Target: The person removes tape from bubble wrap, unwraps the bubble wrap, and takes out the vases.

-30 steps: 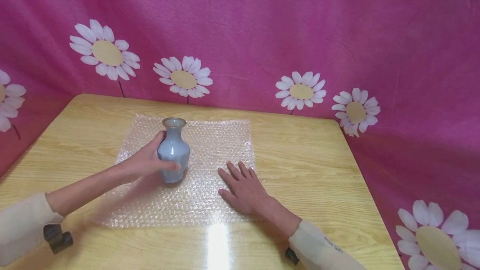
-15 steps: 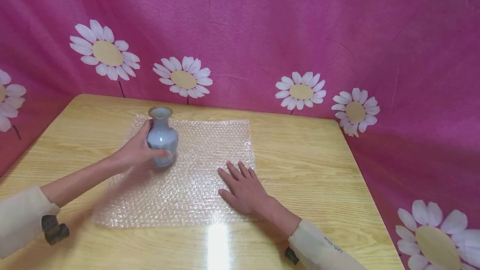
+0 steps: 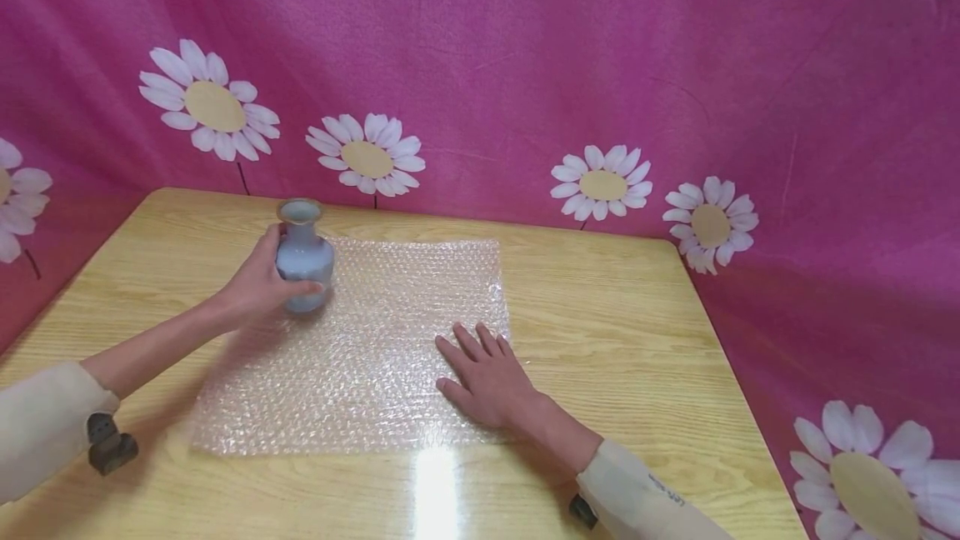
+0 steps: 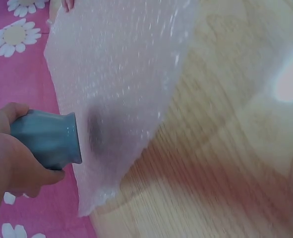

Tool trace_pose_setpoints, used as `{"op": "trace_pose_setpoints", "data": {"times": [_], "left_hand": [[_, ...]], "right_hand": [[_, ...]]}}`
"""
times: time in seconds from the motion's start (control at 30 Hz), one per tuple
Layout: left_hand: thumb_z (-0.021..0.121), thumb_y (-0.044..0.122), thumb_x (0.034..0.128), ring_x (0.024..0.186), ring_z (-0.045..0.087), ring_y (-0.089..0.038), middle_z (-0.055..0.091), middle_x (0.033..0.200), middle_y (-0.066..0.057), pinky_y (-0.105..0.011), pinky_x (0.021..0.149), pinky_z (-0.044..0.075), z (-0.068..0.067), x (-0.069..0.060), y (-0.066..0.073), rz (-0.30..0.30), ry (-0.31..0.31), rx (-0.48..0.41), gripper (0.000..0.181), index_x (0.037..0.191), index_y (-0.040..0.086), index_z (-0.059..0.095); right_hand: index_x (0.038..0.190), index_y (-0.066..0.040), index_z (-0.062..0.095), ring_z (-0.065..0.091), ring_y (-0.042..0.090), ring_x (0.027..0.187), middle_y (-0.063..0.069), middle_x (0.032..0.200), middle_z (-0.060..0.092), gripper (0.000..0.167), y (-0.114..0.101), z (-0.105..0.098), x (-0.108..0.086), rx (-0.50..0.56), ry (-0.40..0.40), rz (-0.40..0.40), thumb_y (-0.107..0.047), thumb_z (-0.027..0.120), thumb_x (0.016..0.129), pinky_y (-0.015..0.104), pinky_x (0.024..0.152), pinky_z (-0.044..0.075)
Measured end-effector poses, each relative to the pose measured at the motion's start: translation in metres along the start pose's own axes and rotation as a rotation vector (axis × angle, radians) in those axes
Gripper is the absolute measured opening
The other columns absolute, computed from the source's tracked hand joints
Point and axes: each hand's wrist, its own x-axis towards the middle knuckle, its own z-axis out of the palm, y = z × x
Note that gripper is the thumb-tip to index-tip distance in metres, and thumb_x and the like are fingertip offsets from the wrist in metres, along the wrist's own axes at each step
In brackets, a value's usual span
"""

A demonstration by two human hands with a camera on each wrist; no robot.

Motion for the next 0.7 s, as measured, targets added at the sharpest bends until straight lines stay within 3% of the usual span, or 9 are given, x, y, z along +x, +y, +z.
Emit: {"op": "trace_pose_setpoints", "data": {"times": [0.7], "left_hand": [[0.081,0.007,0.0807,0.132,0.034,-0.050,0.027,0.146,-0.033,-0.063,0.108,0.033,-0.017,0.014,-0.015,-0.013,0.101,0.082,0.101,0.153,-0.005,0.012]], "right_hand": [[0.159,-0.018,0.030,0.013,0.043,0.148,0.014,0.163,0.021,0.062,-0.001,0.000,0.000,0.018,0.001,0.009,-0.047,0.041,0.104,0.062,0.117,0.014]]}}
